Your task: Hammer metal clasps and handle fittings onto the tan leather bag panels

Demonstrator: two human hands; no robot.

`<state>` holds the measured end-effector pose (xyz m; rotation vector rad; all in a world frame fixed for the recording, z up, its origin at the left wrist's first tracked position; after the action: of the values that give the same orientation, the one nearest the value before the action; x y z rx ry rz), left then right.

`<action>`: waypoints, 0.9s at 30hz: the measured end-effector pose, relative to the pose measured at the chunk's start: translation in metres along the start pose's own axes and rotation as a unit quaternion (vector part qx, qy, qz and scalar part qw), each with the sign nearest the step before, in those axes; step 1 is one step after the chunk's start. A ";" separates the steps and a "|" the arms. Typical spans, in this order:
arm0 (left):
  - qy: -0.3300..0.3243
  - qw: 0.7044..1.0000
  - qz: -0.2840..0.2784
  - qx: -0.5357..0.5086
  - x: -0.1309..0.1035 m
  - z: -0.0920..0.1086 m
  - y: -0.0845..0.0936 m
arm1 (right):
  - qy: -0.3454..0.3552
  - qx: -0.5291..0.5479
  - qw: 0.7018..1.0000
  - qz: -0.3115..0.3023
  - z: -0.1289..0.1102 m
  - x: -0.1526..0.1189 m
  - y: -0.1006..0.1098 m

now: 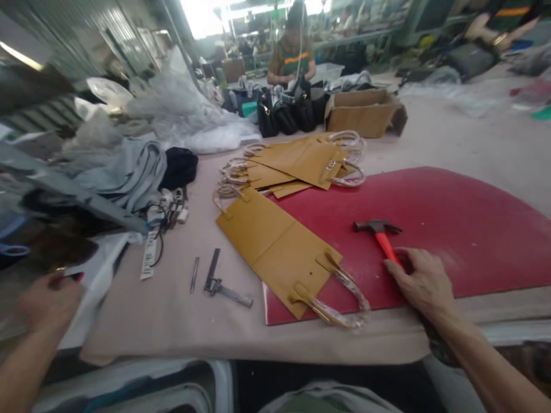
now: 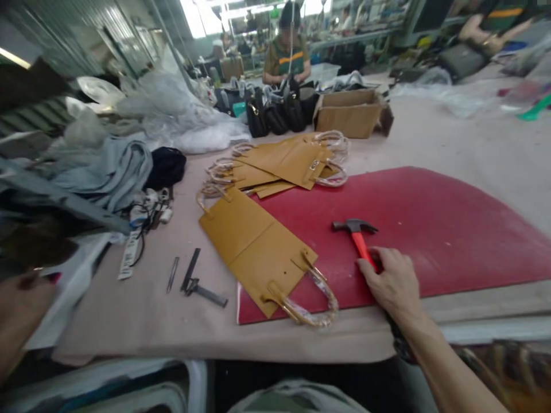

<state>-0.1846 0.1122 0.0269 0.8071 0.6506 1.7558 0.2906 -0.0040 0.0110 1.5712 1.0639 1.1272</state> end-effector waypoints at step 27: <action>-0.407 0.908 -0.060 0.082 -0.211 0.108 -0.099 | 0.055 -0.051 0.996 0.053 0.009 0.000 -0.021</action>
<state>0.0052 -0.0534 -0.0246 1.4620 0.2631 1.0999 0.2959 -0.0011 -0.0113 1.5153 0.9867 1.3324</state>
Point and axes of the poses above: each hand's wrist, its own x-axis towards the middle knuckle, its own y-axis out of the back of the hand, z = x × y, the point moved 1 cm from there along x, towards the middle knuckle, and after that the axes turned 4 degrees about -z, right-handed, at the moved point
